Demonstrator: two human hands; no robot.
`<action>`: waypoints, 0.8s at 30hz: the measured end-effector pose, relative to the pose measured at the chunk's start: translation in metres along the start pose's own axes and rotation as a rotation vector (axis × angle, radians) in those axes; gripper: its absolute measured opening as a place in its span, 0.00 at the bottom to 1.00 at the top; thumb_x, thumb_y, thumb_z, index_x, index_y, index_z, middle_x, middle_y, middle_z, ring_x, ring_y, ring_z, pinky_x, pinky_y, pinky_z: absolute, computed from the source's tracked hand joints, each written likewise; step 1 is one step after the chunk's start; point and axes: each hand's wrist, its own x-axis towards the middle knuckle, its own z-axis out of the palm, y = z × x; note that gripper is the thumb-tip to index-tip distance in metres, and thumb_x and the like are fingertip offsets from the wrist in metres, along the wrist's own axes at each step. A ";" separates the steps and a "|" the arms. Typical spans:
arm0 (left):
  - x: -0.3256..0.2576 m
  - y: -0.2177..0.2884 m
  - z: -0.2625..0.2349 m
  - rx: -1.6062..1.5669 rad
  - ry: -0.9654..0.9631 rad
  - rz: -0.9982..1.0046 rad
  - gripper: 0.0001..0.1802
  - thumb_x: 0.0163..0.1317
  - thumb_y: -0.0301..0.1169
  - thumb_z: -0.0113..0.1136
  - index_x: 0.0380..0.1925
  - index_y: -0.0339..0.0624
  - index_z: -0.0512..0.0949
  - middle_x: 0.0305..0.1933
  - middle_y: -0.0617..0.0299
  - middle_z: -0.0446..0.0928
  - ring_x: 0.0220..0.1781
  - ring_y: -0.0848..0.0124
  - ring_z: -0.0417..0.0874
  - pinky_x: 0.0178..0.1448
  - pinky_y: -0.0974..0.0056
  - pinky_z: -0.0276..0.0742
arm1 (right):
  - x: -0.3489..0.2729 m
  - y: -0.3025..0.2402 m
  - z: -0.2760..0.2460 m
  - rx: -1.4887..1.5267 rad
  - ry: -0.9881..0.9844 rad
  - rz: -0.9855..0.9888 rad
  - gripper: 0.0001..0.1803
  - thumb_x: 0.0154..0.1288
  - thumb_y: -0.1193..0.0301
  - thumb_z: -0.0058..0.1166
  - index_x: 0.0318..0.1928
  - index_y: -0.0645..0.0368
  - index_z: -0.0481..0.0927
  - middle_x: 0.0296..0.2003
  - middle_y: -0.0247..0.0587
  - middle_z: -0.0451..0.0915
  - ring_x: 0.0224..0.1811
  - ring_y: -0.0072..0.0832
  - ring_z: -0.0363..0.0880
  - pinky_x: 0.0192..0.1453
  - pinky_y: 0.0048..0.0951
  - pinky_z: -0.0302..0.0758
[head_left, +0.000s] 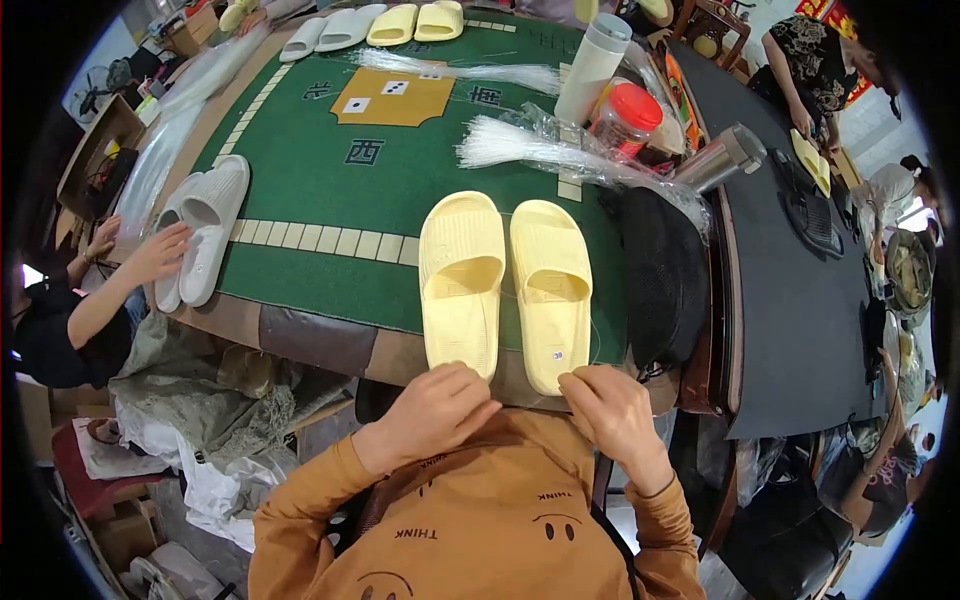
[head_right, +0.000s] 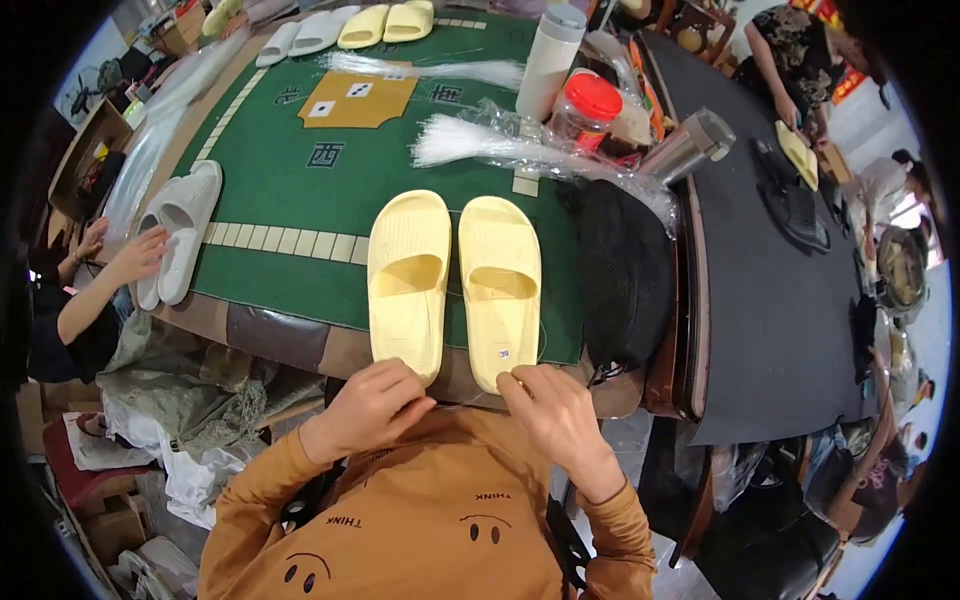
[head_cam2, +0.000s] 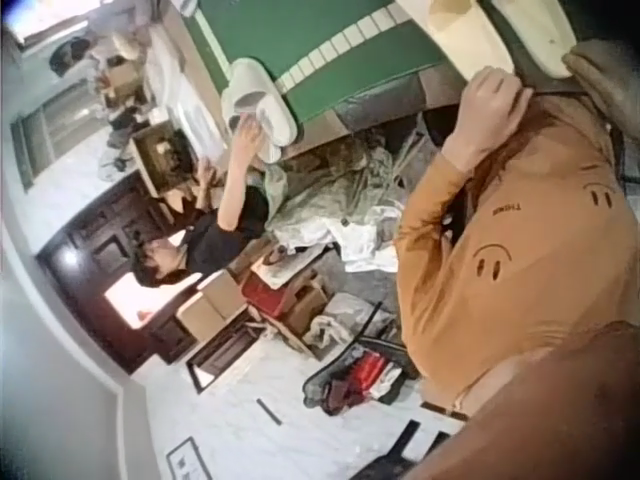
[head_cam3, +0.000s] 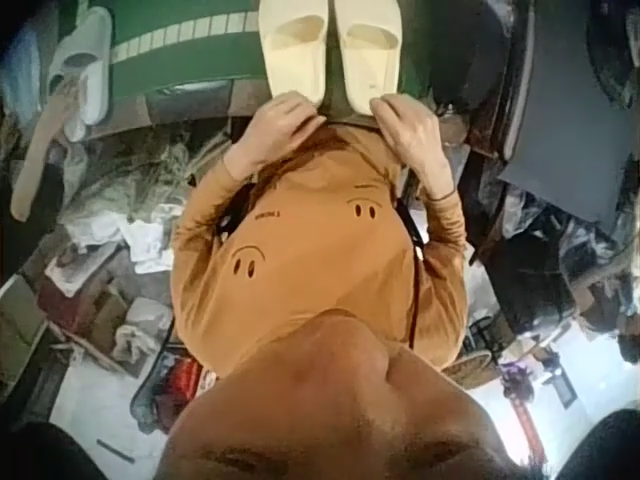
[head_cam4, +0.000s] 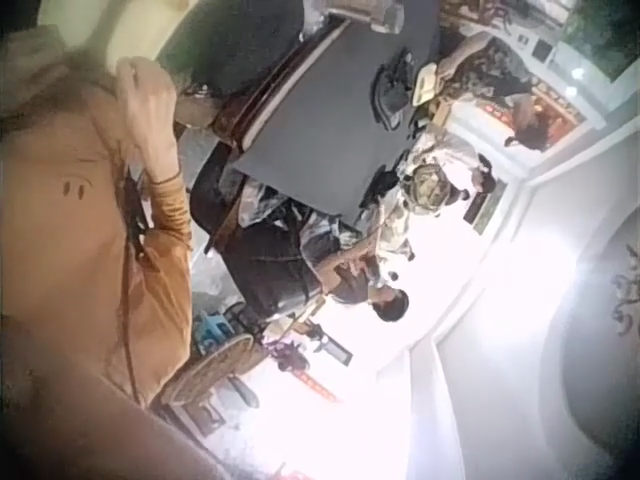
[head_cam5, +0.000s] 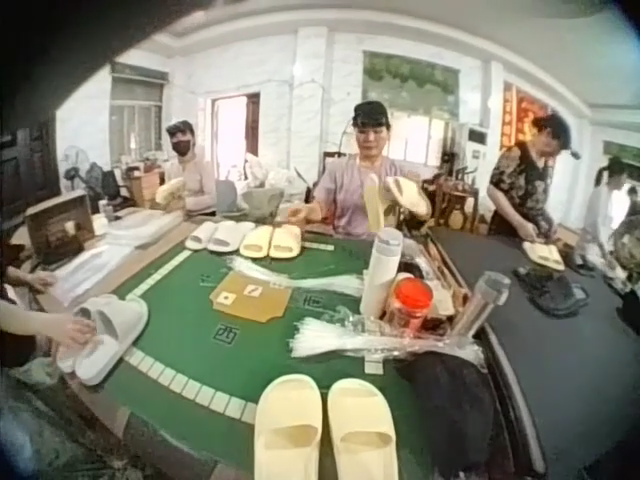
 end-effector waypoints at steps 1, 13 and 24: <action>0.001 -0.003 -0.001 0.002 0.001 0.000 0.10 0.54 0.27 0.65 0.24 0.38 0.71 0.27 0.57 0.72 0.29 0.58 0.74 0.34 0.59 0.72 | -0.001 0.001 0.001 -0.009 0.003 0.017 0.14 0.48 0.77 0.56 0.39 0.61 0.75 0.33 0.40 0.76 0.32 0.34 0.79 0.35 0.32 0.77; 0.043 -0.043 0.012 0.371 0.080 -0.099 0.44 0.57 0.52 0.62 0.58 0.22 0.61 0.55 0.33 0.66 0.58 0.43 0.70 0.62 0.50 0.67 | 0.061 0.034 0.052 0.083 0.130 0.014 0.09 0.53 0.79 0.55 0.36 0.63 0.73 0.37 0.44 0.76 0.40 0.41 0.78 0.42 0.37 0.76; 0.077 -0.068 0.040 0.348 0.082 -0.355 0.33 0.56 0.52 0.63 0.41 0.27 0.70 0.38 0.39 0.73 0.37 0.47 0.79 0.35 0.53 0.77 | 0.057 0.046 0.070 0.373 0.196 0.268 0.15 0.56 0.84 0.50 0.46 0.65 0.72 0.42 0.55 0.78 0.44 0.51 0.79 0.44 0.40 0.79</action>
